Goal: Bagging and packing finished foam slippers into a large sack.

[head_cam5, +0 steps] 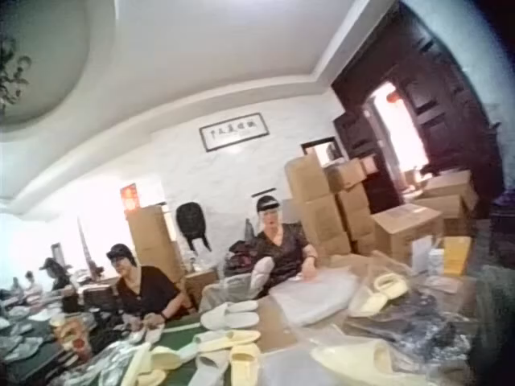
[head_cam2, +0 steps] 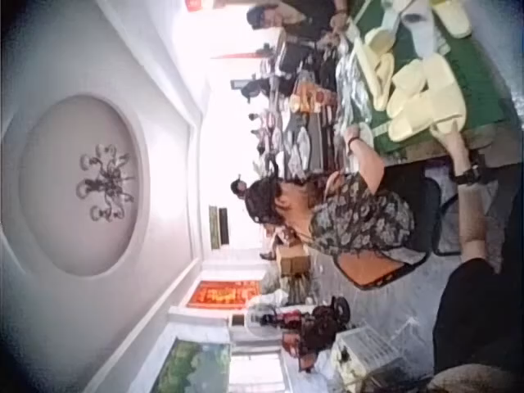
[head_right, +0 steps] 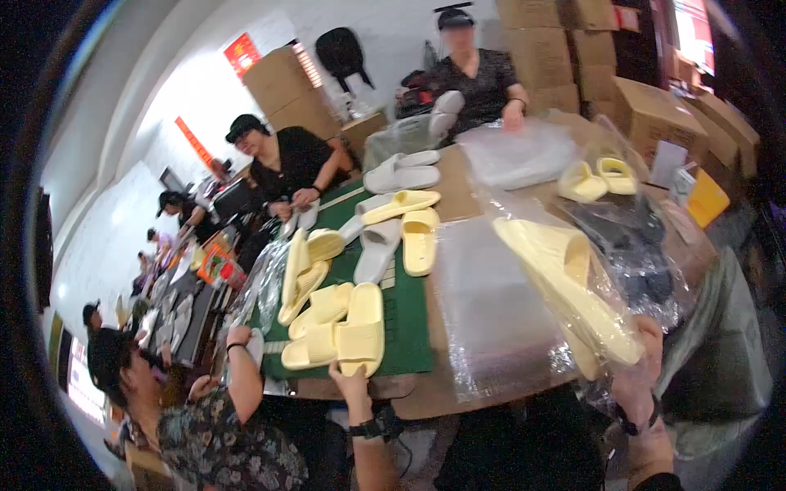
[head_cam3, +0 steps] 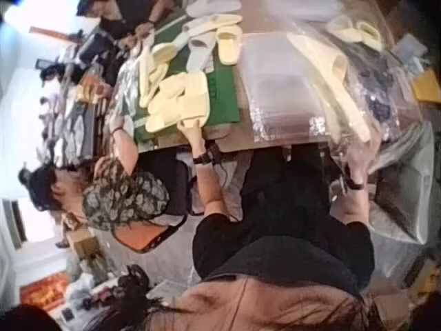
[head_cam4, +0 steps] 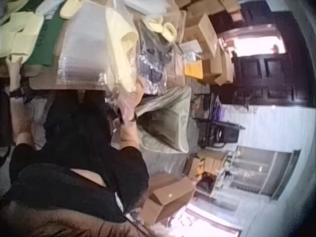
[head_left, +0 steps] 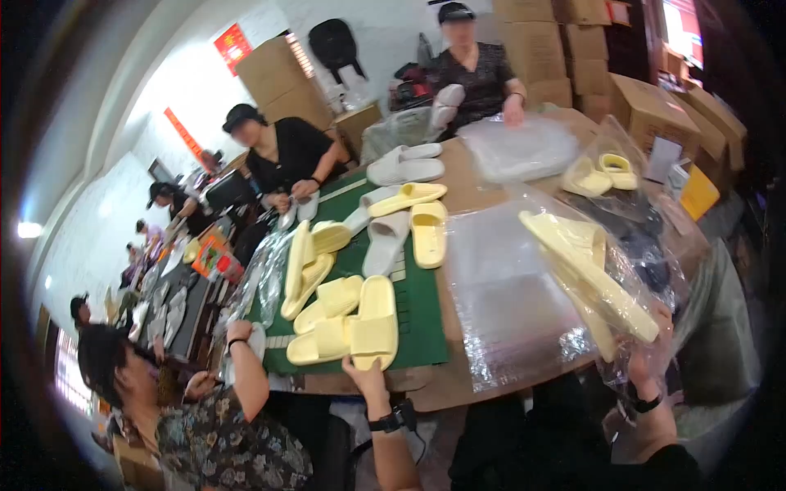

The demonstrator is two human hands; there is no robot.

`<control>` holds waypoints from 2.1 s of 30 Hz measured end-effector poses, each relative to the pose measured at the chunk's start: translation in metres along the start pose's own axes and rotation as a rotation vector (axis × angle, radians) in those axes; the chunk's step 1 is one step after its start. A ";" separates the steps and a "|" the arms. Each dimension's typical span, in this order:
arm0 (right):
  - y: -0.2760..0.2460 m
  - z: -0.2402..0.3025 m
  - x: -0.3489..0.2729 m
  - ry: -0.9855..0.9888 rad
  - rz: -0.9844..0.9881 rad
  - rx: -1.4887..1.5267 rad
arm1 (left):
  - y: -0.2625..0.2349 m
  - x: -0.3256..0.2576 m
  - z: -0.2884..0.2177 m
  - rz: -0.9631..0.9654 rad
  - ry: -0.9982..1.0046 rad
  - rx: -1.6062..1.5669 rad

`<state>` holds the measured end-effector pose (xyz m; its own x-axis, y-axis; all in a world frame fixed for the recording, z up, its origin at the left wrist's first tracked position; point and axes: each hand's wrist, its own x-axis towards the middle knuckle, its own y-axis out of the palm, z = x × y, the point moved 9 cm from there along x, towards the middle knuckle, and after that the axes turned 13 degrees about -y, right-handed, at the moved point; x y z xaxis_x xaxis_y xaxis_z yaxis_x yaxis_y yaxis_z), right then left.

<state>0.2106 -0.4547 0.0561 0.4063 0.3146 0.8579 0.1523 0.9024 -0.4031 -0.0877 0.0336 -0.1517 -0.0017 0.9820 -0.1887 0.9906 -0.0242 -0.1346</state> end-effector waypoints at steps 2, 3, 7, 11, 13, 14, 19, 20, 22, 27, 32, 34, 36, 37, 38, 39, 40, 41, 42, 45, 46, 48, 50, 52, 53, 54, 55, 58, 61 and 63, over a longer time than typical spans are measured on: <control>-0.009 0.008 0.000 -0.187 0.047 -0.101 | 0.010 -0.022 -0.022 0.081 -0.267 -0.071; -0.025 -0.003 -0.011 -0.117 -0.035 -0.058 | 0.003 -0.028 -0.037 0.082 -0.218 -0.171; -0.067 -0.023 -0.030 0.081 -0.331 0.227 | 0.021 -0.057 -0.096 0.187 0.002 -0.369; -0.069 -0.055 -0.040 0.192 -0.601 0.544 | 0.028 -0.096 -0.151 0.263 0.168 -0.582; -0.077 -0.049 -0.032 0.163 -0.614 0.558 | 0.040 -0.116 -0.179 0.243 0.228 -0.614; -0.080 -0.045 -0.028 0.125 -0.615 0.589 | 0.048 -0.117 -0.183 0.256 0.228 -0.612; -0.106 -0.045 -0.043 0.128 -0.589 0.486 | 0.123 -0.141 -0.203 0.545 0.272 -0.519; -0.112 -0.040 -0.042 0.118 -0.614 0.516 | 0.144 -0.149 -0.200 0.632 0.222 -0.479; -0.126 -0.037 -0.045 0.113 -0.649 0.521 | 0.180 -0.158 -0.190 0.720 0.278 -0.516; -0.218 -0.032 -0.088 0.135 -0.760 0.329 | 0.244 -0.189 -0.104 0.898 0.049 0.157; -0.282 -0.049 -0.103 0.101 -1.077 0.347 | 0.240 -0.314 -0.121 0.868 0.629 0.279; -0.308 -0.033 -0.116 0.092 -1.127 0.218 | 0.258 -0.399 -0.097 1.307 0.752 0.347; -0.318 -0.021 -0.119 0.141 -0.853 0.182 | 0.256 -0.505 -0.071 1.752 1.013 0.339; -0.312 -0.027 -0.115 0.120 -0.938 0.237 | 0.252 -0.541 -0.055 1.874 1.059 0.308; -0.310 -0.034 -0.118 0.116 -0.939 0.244 | 0.247 -0.574 -0.038 1.991 1.104 0.276; -0.313 -0.038 -0.124 0.119 -0.934 0.172 | 0.251 -0.602 -0.020 2.058 1.132 0.236; -0.318 -0.038 -0.130 0.120 -0.928 0.098 | 0.254 -0.627 -0.005 2.126 1.161 0.192; -0.322 -0.036 -0.136 0.210 -0.908 0.004 | 0.262 -0.646 0.001 2.127 1.160 0.178; -0.325 -0.033 -0.140 0.203 -0.900 0.004 | 0.266 -0.666 0.010 2.057 1.402 0.233; -0.337 -0.041 -0.165 0.283 -0.763 0.062 | 0.289 -0.700 0.066 1.842 1.852 0.427; -0.338 -0.043 -0.176 0.402 -0.379 -0.353 | 0.296 -0.701 0.094 1.716 2.070 0.582; -0.328 -0.057 -0.167 0.474 0.027 -0.733 | 0.310 -0.678 0.133 1.616 2.092 0.601; -0.304 -0.068 -0.151 0.720 -0.124 -0.113 | 0.325 -0.651 0.147 1.558 1.975 0.873; -0.276 -0.090 -0.157 0.935 -0.085 0.070 | 0.339 -0.623 0.164 1.528 1.955 0.972; -0.276 -0.100 -0.167 0.853 0.046 -0.116 | 0.343 -0.617 0.171 1.531 1.964 1.033; -0.273 -0.109 -0.170 0.764 0.175 -0.292 | 0.343 -0.617 0.160 1.522 1.960 1.038; -0.261 -0.114 -0.164 0.790 0.297 -0.390 | 0.337 -0.619 0.143 1.581 1.969 1.088; -0.237 -0.141 -0.162 0.632 0.327 -0.352 | 0.318 -0.618 0.114 1.546 2.026 0.778; -0.222 -0.155 -0.174 0.668 0.544 -0.469 | 0.304 -0.623 0.128 1.734 1.999 0.787; -0.212 -0.166 -0.175 0.752 0.778 -0.597 | 0.291 -0.621 0.110 1.684 2.021 0.636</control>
<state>0.2565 -0.7493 -0.0613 0.9593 0.2821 0.0084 -0.0542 0.2132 -0.9755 0.1869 -0.6040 -0.1802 0.5975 -0.7948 0.1059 0.0198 -0.1174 -0.9929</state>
